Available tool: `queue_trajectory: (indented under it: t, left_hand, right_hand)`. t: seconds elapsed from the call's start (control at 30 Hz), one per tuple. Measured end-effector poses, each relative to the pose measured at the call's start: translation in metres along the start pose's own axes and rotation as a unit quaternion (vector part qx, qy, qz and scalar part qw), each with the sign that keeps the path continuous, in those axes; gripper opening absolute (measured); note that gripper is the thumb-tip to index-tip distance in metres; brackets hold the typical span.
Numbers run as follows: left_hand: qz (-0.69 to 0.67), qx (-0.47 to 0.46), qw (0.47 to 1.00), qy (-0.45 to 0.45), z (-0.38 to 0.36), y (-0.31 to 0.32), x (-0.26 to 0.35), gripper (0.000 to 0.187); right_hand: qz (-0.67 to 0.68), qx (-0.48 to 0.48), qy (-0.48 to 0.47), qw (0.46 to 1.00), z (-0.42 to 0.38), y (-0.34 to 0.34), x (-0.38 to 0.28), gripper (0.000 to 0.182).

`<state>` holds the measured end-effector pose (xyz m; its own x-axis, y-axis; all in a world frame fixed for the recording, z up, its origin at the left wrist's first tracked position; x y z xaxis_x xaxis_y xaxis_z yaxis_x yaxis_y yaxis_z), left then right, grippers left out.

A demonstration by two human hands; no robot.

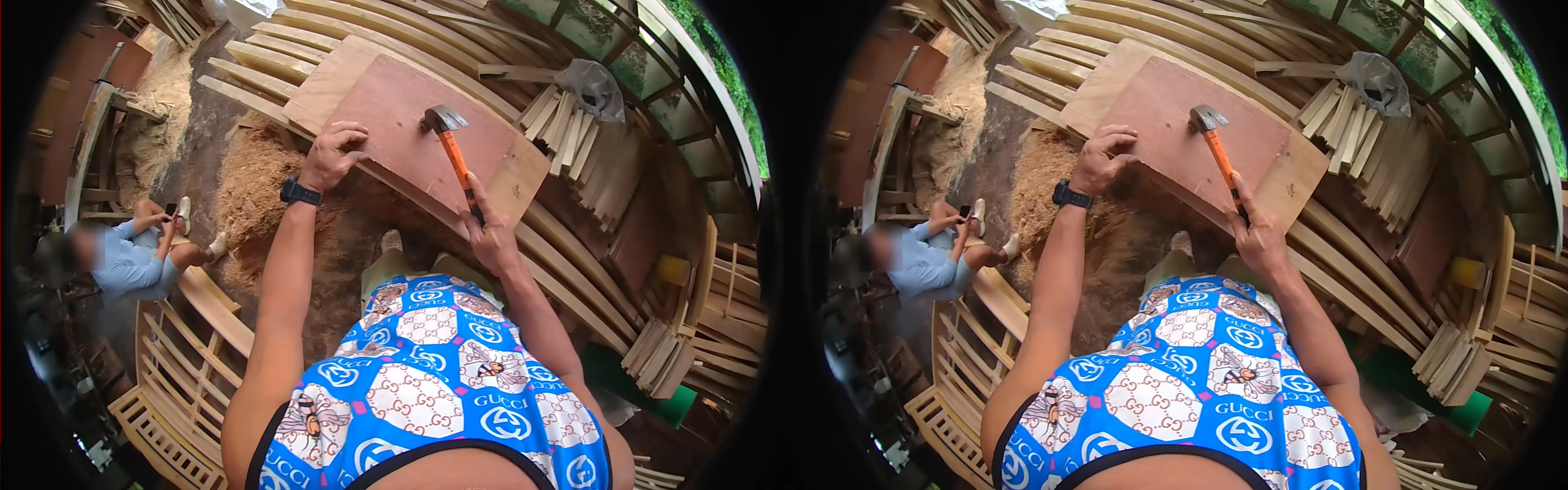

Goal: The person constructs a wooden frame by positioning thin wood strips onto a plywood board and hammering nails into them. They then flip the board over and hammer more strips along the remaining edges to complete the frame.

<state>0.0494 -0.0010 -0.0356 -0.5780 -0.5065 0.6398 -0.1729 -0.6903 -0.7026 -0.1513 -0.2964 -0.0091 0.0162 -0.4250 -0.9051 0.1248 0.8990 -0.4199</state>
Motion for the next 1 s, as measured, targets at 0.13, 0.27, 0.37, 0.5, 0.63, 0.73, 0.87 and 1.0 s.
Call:
queue_trajectory:
  t: [0.13, 0.27, 0.37, 0.5, 0.63, 0.73, 0.87, 1.0]
  left_hand:
    - [-0.070, -0.034, 0.997, 0.000, -0.002, 0.014, -0.018, 0.030]
    - [0.060, 0.000, 0.987, 0.152, 0.006, -0.005, -0.018, 0.025]
    - [-0.043, -0.011, 0.999, 0.017, -0.002, -0.002, -0.009, 0.018]
    - [-0.191, 0.122, 0.960, -0.166, -0.042, -0.004, -0.004, 0.010]
    - [-0.318, 0.228, 0.863, -0.318, -0.090, 0.021, -0.020, 0.010]
    - [-0.516, 0.239, 0.726, -0.386, -0.109, 0.028, -0.022, 0.007]
    - [-0.529, 0.219, 0.736, -0.361, -0.103, 0.022, -0.014, 0.006]
    - [-0.515, 0.184, 0.768, -0.333, -0.090, 0.025, -0.002, 0.011]
  right_hand:
    - [-0.013, -0.021, -0.019, 1.000, -0.003, -0.009, 0.005, 0.069]
    - [-0.014, -0.025, -0.032, 0.999, 0.009, -0.007, 0.006, 0.069]
    - [-0.009, -0.043, -0.008, 0.999, 0.008, -0.012, 0.008, 0.068]
    - [0.017, -0.032, -0.029, 0.999, 0.009, -0.005, 0.007, 0.067]
    - [0.021, -0.024, -0.034, 0.999, 0.007, -0.005, 0.006, 0.067]
    - [0.026, -0.032, 0.013, 0.999, 0.007, -0.002, 0.012, 0.068]
    - [0.004, -0.042, -0.012, 0.999, 0.010, -0.007, 0.019, 0.068]
    - [0.019, -0.050, 0.060, 0.997, 0.010, -0.009, 0.012, 0.065]
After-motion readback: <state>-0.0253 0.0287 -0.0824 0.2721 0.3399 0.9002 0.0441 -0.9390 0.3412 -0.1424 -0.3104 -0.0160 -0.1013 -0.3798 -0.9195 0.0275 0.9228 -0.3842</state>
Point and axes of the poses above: each hand's wrist, its own z-axis towards the middle knuckle, its own y-axis out of the palm, x = y × z, the point moved 2 cm from there along z, towards the middle knuckle, and after that the axes turned 10 degrees about z, right-handed, at the moved point
